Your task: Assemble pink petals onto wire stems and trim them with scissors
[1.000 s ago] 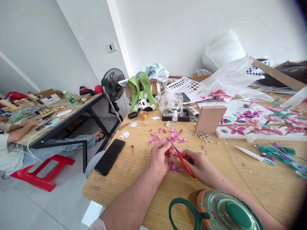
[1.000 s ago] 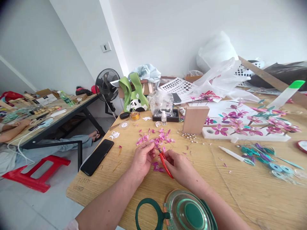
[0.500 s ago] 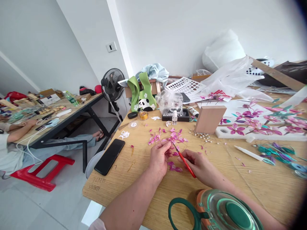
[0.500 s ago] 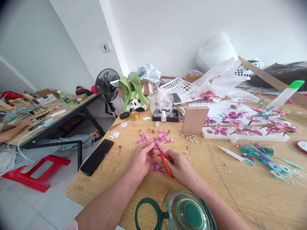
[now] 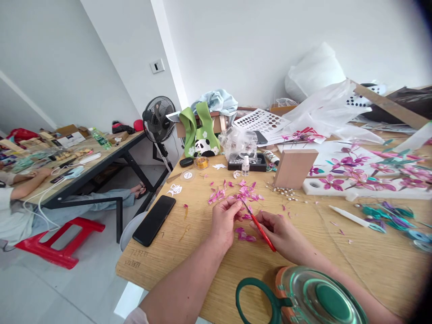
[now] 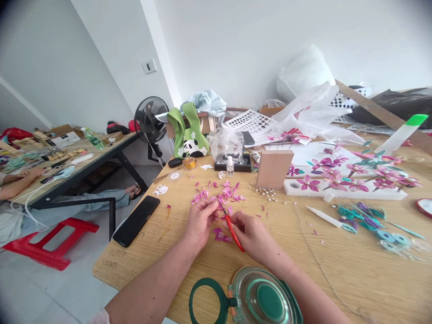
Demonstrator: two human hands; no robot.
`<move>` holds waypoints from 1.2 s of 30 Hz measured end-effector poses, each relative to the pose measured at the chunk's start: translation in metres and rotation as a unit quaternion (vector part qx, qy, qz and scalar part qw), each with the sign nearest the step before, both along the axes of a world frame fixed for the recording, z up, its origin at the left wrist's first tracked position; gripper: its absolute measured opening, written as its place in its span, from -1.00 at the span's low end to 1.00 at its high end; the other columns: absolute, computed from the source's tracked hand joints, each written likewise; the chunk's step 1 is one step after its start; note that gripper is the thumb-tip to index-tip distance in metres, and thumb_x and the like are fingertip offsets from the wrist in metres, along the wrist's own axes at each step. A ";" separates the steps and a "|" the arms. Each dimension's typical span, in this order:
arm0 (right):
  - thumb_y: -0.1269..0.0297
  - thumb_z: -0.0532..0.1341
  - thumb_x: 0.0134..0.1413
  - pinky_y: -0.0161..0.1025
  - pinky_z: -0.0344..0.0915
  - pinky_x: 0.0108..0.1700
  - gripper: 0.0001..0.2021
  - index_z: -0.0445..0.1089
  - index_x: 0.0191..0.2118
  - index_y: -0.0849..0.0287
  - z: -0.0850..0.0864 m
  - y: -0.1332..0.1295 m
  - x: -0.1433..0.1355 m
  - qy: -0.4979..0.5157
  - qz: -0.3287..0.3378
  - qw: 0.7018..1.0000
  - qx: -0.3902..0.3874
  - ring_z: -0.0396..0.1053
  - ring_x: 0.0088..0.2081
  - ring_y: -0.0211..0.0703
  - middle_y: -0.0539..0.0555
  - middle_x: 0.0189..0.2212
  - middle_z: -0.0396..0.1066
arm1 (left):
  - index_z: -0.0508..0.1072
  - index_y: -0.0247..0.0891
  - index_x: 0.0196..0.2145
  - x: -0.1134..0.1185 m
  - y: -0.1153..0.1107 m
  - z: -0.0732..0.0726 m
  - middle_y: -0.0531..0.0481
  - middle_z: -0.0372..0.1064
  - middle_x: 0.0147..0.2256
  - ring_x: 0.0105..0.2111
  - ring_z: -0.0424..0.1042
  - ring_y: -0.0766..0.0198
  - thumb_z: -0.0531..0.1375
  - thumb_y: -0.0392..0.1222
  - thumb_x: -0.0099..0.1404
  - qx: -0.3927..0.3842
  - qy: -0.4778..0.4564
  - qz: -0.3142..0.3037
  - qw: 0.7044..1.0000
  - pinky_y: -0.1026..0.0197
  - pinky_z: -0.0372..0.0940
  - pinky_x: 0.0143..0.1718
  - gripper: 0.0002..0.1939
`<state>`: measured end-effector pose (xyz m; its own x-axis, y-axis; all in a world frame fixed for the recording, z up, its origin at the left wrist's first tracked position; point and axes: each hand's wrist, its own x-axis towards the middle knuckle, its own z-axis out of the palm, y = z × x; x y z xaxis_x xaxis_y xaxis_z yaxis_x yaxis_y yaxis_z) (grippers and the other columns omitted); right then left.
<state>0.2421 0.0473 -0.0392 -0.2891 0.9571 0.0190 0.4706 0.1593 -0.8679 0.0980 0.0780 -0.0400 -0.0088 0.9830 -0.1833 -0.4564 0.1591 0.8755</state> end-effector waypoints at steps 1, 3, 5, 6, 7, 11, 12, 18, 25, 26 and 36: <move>-0.05 0.04 0.13 -0.32 0.03 -0.53 -0.62 0.24 -0.48 0.18 0.000 0.000 0.000 0.006 0.001 1.000 -0.003 0.10 -0.56 -0.29 -0.04 -0.61 0.22 | 0.43 -0.34 -0.56 0.000 0.000 0.000 0.09 0.29 -0.61 -0.62 0.21 0.46 0.36 -0.17 -0.09 0.002 0.002 -0.002 1.000 0.34 0.09 -0.55 -0.79; -0.06 0.05 0.11 -0.32 0.02 -0.53 -0.61 0.24 -0.49 0.18 0.000 0.000 0.000 0.019 0.002 1.000 -0.009 0.09 -0.56 -0.30 -0.05 -0.61 0.21 | 0.43 -0.35 -0.57 0.000 0.000 0.000 0.08 0.29 -0.61 -0.61 0.20 0.45 0.34 -0.18 -0.08 0.009 0.006 -0.010 1.000 0.34 0.08 -0.55 -0.80; -0.07 0.06 0.10 -0.32 0.02 -0.53 -0.61 0.24 -0.49 0.19 0.000 -0.001 0.000 0.028 0.005 1.000 -0.014 0.08 -0.56 -0.31 -0.05 -0.61 0.20 | 0.42 -0.35 -0.58 0.000 -0.001 0.000 0.08 0.28 -0.62 -0.61 0.20 0.45 0.34 -0.17 -0.08 0.017 0.009 -0.015 1.000 0.33 0.09 -0.55 -0.80; -0.07 0.07 0.10 -0.32 0.02 -0.53 -0.60 0.25 -0.49 0.19 0.000 -0.001 0.000 0.029 0.005 0.999 -0.014 0.08 -0.56 -0.30 -0.05 -0.61 0.20 | 0.42 -0.34 -0.58 0.001 -0.001 0.000 0.08 0.28 -0.62 -0.61 0.20 0.45 0.34 -0.17 -0.08 0.020 0.011 -0.016 1.000 0.33 0.09 -0.54 -0.79; -0.08 0.06 0.10 -0.32 0.02 -0.53 -0.60 0.25 -0.48 0.19 0.000 -0.001 0.000 0.029 0.006 0.999 -0.015 0.08 -0.55 -0.30 -0.04 -0.61 0.20 | 0.42 -0.34 -0.58 0.001 0.000 0.000 0.08 0.28 -0.62 -0.61 0.20 0.45 0.35 -0.16 -0.08 0.021 0.013 -0.016 1.000 0.33 0.09 -0.54 -0.79; -0.08 0.05 0.11 -0.32 0.03 -0.54 -0.60 0.24 -0.48 0.18 0.002 -0.001 0.001 0.024 0.008 1.000 -0.015 0.09 -0.55 -0.30 -0.04 -0.60 0.21 | 0.43 -0.34 -0.58 0.001 0.000 -0.001 0.07 0.28 -0.62 -0.62 0.20 0.45 0.35 -0.16 -0.10 0.018 0.015 -0.017 1.000 0.33 0.09 -0.54 -0.78; -0.08 0.04 0.11 -0.32 0.03 -0.54 -0.60 0.23 -0.49 0.18 0.003 -0.001 0.001 0.023 0.008 1.000 -0.014 0.09 -0.56 -0.30 -0.04 -0.61 0.20 | 0.43 -0.34 -0.58 0.001 0.000 -0.001 0.07 0.28 -0.62 -0.62 0.20 0.45 0.35 -0.16 -0.10 0.017 0.014 -0.018 1.000 0.33 0.09 -0.55 -0.79; -0.10 0.05 0.10 -0.32 0.02 -0.56 -0.59 0.21 -0.51 0.16 0.005 -0.002 0.000 0.021 -0.002 1.000 -0.012 0.07 -0.57 -0.31 -0.05 -0.62 0.19 | 0.42 -0.34 -0.58 0.001 0.000 0.000 0.07 0.28 -0.63 -0.62 0.20 0.45 0.37 -0.15 -0.13 0.004 0.000 -0.019 1.000 0.34 0.09 -0.55 -0.76; -0.08 0.04 0.12 -0.32 0.02 -0.55 -0.60 0.19 -0.52 0.16 0.005 -0.002 0.000 0.017 -0.005 1.000 -0.005 0.06 -0.57 -0.31 -0.05 -0.63 0.18 | 0.43 -0.35 -0.58 0.001 0.000 0.000 0.08 0.28 -0.64 -0.63 0.20 0.46 0.36 -0.17 -0.12 0.002 -0.011 -0.021 1.000 0.34 0.08 -0.56 -0.78; -0.07 0.04 0.12 -0.32 0.01 -0.55 -0.60 0.18 -0.52 0.16 0.005 -0.002 0.000 0.017 -0.006 1.000 -0.005 0.06 -0.57 -0.32 -0.06 -0.63 0.18 | 0.43 -0.35 -0.58 0.001 0.000 0.000 0.08 0.28 -0.64 -0.63 0.19 0.46 0.36 -0.18 -0.12 0.002 -0.012 -0.022 1.000 0.34 0.08 -0.56 -0.78; -0.10 0.07 0.10 -0.32 0.03 -0.54 -0.60 0.20 -0.50 0.15 0.004 -0.003 0.001 0.029 0.000 1.000 -0.009 0.08 -0.57 -0.30 -0.06 -0.63 0.19 | 0.43 -0.35 -0.58 0.001 -0.001 0.003 0.07 0.29 -0.63 -0.61 0.20 0.45 0.37 -0.15 -0.14 0.001 -0.008 -0.028 1.000 0.34 0.10 -0.54 -0.76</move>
